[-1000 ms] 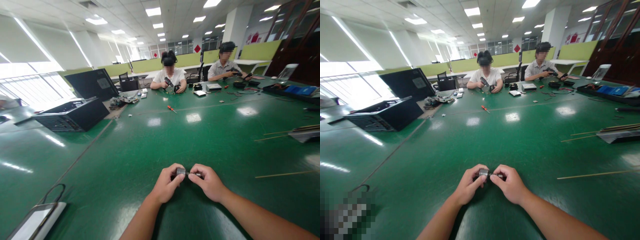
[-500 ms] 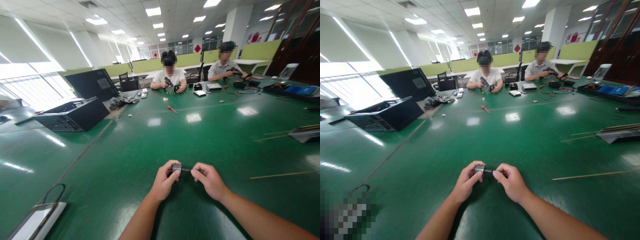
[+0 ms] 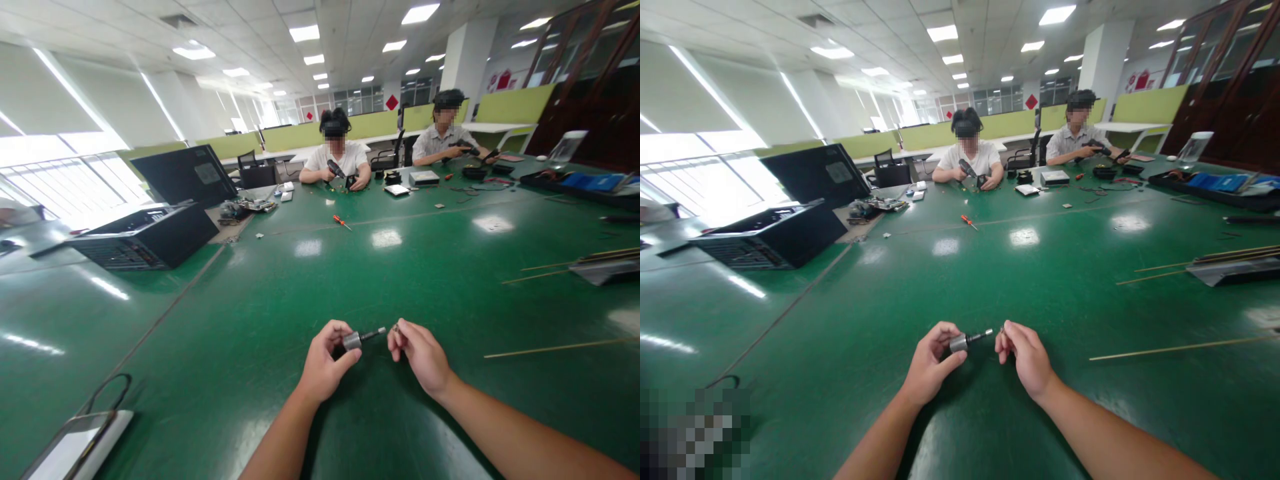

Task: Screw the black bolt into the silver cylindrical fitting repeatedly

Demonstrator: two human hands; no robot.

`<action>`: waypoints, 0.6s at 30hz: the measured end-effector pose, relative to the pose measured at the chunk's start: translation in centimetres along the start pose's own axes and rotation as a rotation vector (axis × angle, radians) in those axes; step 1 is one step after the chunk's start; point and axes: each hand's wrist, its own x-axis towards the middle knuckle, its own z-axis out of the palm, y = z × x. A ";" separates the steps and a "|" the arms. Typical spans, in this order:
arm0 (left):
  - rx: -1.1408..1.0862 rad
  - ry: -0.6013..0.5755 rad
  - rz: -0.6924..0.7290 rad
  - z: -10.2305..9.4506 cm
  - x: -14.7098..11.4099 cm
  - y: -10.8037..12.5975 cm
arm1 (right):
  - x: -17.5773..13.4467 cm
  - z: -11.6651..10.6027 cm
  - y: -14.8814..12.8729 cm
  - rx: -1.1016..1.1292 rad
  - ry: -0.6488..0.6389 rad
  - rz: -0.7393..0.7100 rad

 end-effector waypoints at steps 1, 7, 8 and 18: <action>-0.047 0.034 0.008 0.0 0.0 0.0 | 0.0 0.1 0.1 0.018 0.004 0.006; -0.072 0.245 0.061 -1.8 -0.9 1.8 | 0.0 0.5 0.1 -0.034 -0.080 0.014; -0.030 0.297 0.059 -2.5 -1.4 2.3 | 0.0 0.5 0.0 -0.047 -0.088 0.013; 0.587 0.691 -0.408 -13.1 -13.9 4.3 | -0.1 0.6 -0.1 -0.179 -0.146 -0.013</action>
